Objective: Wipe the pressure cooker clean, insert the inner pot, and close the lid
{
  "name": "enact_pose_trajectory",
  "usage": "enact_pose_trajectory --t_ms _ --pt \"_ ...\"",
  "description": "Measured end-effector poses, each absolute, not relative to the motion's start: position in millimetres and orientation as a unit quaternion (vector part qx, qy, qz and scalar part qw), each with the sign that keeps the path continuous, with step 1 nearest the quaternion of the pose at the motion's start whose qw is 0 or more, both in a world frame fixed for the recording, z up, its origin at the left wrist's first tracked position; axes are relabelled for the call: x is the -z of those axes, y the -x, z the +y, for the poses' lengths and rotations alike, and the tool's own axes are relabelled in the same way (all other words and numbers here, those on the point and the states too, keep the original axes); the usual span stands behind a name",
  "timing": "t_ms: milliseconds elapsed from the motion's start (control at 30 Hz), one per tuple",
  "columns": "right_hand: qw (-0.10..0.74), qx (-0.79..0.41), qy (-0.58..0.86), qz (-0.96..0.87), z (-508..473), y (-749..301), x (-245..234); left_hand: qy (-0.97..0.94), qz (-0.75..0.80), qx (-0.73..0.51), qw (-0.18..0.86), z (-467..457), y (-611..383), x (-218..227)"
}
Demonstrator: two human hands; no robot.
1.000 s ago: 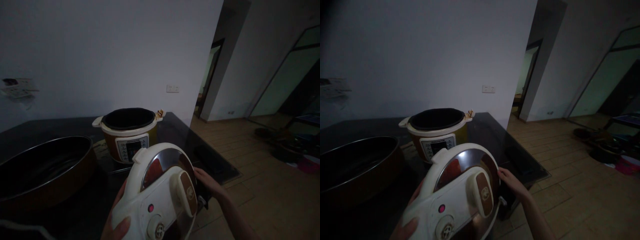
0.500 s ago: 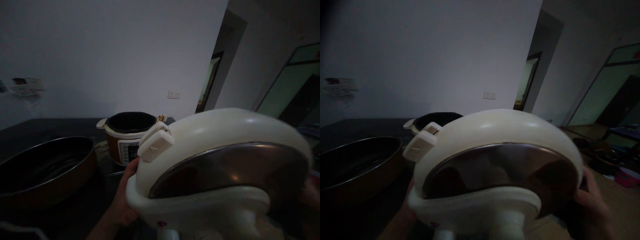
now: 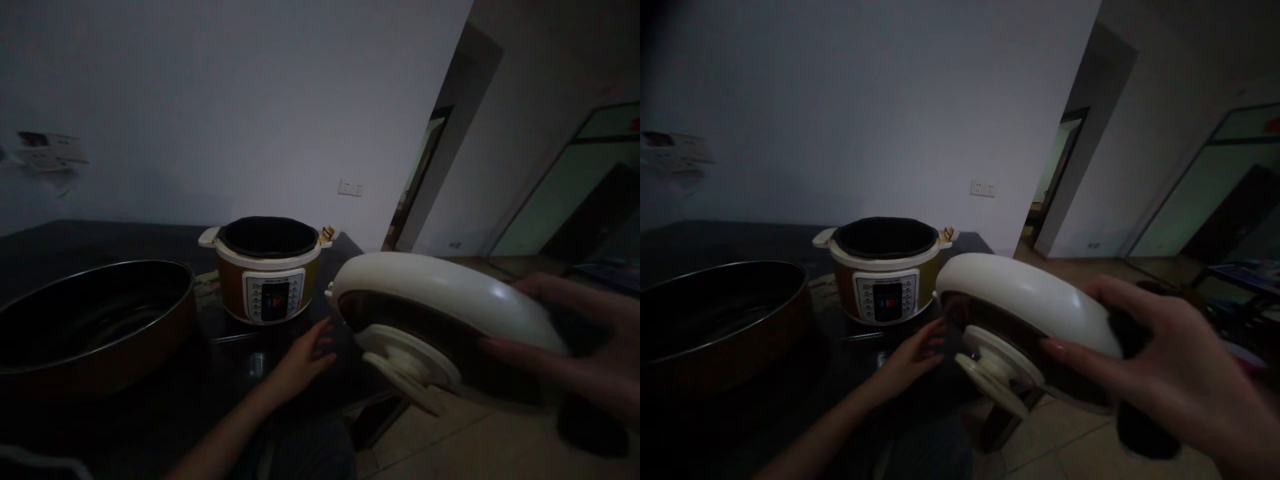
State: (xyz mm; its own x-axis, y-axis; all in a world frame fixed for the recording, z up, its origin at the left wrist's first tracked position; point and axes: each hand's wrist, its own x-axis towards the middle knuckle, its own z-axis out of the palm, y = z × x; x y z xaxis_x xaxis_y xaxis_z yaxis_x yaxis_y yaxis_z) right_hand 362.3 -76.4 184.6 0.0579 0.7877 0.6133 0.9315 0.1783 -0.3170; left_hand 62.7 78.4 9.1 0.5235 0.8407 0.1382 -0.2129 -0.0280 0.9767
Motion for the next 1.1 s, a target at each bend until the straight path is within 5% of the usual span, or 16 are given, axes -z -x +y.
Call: enact_pose_trajectory --t_ms 133,500,1100 --pt "0.281 0.111 0.604 -0.738 -26.8 -297.7 -214.9 -0.602 0.268 -0.364 0.658 49.2 -50.0 -5.5" --pt "0.174 0.271 0.487 -0.812 19.7 -303.4 -156.7 -0.651 0.284 -0.322 0.626 60.4 -100.1 -5.7" --pt "0.175 0.268 0.409 -0.855 11.8 -295.9 -118.1 -0.698 0.3 -0.273 0.589 66.7 -99.3 6.4"
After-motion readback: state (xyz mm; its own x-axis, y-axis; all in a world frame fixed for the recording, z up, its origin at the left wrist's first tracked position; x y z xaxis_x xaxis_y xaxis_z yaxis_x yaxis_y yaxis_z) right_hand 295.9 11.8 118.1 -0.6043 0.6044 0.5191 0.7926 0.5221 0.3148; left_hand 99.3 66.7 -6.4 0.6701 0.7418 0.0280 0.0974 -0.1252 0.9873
